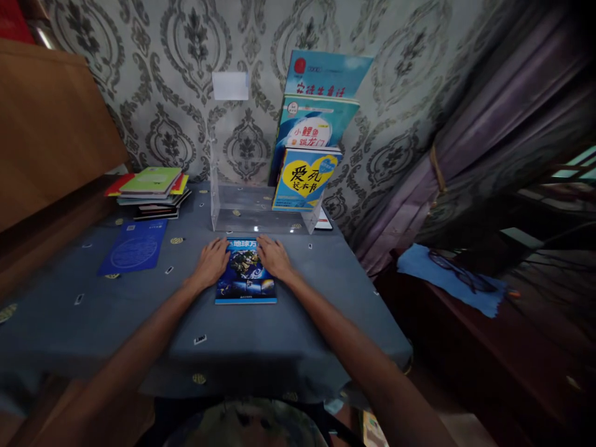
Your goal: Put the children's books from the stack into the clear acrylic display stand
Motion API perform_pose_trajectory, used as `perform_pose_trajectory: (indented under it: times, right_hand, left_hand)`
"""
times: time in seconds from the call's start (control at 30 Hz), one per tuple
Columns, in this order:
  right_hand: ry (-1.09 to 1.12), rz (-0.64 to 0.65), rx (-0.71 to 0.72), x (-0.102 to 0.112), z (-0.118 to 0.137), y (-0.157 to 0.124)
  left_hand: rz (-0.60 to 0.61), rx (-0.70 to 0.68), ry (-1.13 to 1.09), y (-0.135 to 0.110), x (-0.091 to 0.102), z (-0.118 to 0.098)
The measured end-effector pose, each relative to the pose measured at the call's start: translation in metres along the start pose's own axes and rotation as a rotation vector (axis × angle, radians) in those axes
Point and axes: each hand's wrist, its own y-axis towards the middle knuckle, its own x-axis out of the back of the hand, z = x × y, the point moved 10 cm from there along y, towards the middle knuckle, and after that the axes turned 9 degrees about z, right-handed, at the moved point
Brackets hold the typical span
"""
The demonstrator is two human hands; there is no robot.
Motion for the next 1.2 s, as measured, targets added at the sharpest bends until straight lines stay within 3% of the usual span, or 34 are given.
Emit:
perform_pose_trajectory:
  times: [0.1, 0.23, 0.53, 0.7, 1.0, 1.07, 1.2]
  right_hand:
    - [0.029, 0.018, 0.005, 0.000, -0.008, -0.006]
    - [0.002, 0.013, 0.012, -0.004, 0.000, -0.021]
    - [-0.043, -0.010, 0.142, -0.021, 0.032, -0.105]
    - [-0.080, 0.006, 0.150, -0.023, 0.041, -0.123]
    - [-0.060, -0.010, 0.143, -0.021, 0.041, -0.123]
    - [-0.042, 0.002, 0.133, -0.020, 0.041, -0.123]
    - [0.010, 0.012, 0.064, -0.013, 0.035, -0.126]
  left_hand:
    - [0.011, 0.007, 0.007, 0.000, 0.000, -0.002]
    - [0.030, 0.043, 0.019, -0.002, 0.001, -0.003]
    - [0.064, 0.063, 0.001, -0.003, 0.002, -0.005]
    - [0.095, 0.085, 0.002, -0.008, 0.005, -0.010]
    - [0.134, -0.140, 0.028, -0.080, -0.010, -0.076]
    - [0.139, -0.112, 0.011, -0.080, -0.009, -0.073]
    - [0.166, 0.125, 0.002, -0.066, -0.004, -0.040]
